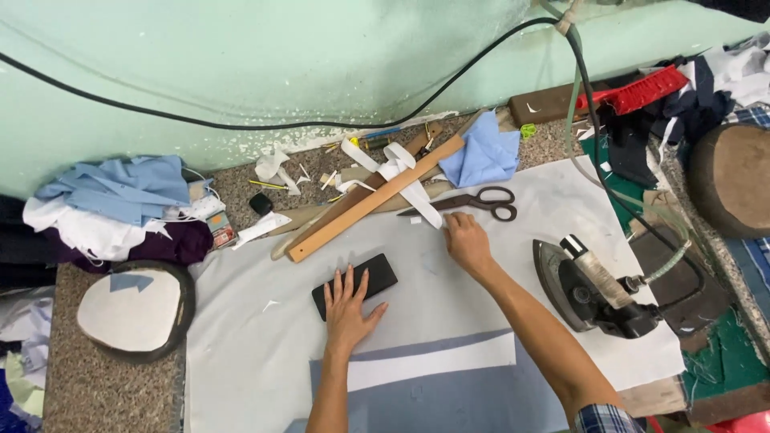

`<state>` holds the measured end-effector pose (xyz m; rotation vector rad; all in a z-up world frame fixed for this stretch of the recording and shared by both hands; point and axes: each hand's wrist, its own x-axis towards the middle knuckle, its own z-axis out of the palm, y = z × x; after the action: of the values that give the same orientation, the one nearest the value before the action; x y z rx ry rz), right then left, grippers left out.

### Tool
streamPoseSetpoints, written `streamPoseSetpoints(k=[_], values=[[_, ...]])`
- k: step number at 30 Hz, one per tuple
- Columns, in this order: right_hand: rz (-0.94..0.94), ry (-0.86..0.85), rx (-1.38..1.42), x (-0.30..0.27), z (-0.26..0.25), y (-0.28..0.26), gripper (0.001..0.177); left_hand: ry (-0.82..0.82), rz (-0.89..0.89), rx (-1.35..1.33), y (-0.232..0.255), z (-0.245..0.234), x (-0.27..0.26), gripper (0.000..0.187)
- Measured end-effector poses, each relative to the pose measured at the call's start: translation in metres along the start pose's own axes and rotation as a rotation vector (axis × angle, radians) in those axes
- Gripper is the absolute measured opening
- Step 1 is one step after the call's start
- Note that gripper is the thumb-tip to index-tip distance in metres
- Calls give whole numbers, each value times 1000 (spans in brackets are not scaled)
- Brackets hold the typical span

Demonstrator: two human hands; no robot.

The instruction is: The person irons a piece of light blue fabric on a work table, using a black rectangular block to press down on the material while ironing. They then use scissors to trim the edges of the fabric.

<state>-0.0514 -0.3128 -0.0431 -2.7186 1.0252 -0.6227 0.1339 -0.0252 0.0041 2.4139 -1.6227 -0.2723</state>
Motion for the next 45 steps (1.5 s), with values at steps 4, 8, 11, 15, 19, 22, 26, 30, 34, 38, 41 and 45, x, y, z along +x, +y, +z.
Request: streamPoseSetpoints(k=[4,8,11,15,19,22,26,30,34,38,41,45], values=[[44,120,-362,70,8,52,39,-36,1,-9,4,-3,22,84],[221,-148,-511,115,34,113,33,-19,-5,-22,5,-2,32,81],[313,-409,-436,150,17,132,26,-13,-3,11,6,-3,39,82],[274,-202,-451,176,-10,144,13,-24,-2,27,9,-6,46,86],[465,-384,-526,171,-35,97,37,-22,2,40,11,-7,46,87],[117,-220,-608,152,-26,61,25,-59,-7,1,11,-9,45,88],[-417,-157,-413,133,26,72,21,-124,-32,-21,13,-14,47,88],[-422,-118,-440,136,50,95,17,-123,-29,-40,14,-18,48,88],[-295,-481,-409,149,31,76,23,-107,-14,-35,13,-16,47,89],[-423,-621,-588,151,22,61,14,-109,-22,-60,14,-19,48,89],[-477,-567,-631,150,29,62,16,-149,-40,-61,14,-19,50,90],[-372,-390,-564,134,42,73,14,-355,-198,-180,31,-54,62,94]])
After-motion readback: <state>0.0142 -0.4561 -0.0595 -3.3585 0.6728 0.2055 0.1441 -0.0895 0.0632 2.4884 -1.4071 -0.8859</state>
